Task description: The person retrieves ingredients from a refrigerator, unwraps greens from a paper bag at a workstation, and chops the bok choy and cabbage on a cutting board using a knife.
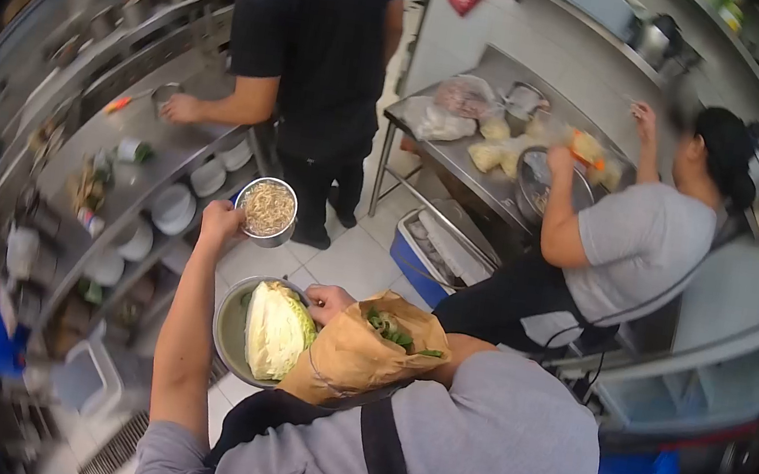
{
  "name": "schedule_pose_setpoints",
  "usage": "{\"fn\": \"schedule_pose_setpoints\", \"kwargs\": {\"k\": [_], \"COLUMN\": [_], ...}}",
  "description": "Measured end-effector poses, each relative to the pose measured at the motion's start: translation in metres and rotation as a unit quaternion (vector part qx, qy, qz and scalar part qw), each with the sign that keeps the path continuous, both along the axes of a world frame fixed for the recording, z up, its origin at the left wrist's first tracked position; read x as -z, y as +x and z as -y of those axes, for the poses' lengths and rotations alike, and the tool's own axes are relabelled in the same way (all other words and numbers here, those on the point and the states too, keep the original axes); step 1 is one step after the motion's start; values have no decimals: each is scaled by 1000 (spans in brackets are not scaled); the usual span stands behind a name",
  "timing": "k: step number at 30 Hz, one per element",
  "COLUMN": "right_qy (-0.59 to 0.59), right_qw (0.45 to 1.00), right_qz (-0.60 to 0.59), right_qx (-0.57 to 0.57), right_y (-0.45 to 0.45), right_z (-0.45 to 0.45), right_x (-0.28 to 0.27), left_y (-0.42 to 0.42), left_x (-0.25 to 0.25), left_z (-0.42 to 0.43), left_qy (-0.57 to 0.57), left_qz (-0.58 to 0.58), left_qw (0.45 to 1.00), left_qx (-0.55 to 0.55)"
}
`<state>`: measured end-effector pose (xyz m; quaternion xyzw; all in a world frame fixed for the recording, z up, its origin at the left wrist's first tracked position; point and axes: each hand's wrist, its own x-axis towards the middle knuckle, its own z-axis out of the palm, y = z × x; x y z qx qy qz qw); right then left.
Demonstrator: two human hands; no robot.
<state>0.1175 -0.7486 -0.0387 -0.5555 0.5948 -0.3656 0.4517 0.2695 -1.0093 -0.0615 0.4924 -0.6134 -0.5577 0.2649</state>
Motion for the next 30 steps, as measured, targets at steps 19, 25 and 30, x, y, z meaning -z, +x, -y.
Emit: {"fn": "schedule_pose_setpoints", "kwargs": {"k": [19,25,30], "right_qy": [-67,-74,-78], "right_qw": [848,760,760], "right_qz": [17,45,25], "right_qx": [526,644,645], "right_y": [233,326,348], "right_z": [10,-5,-51], "right_x": [59,20,34], "left_y": [-99,-60,-38], "left_x": [-52,-67,-77], "left_z": [155,139,113], "left_qy": [-49,-22,-6], "left_qz": [51,82,68], "left_qw": [940,943,951], "left_qx": [333,322,303]}}
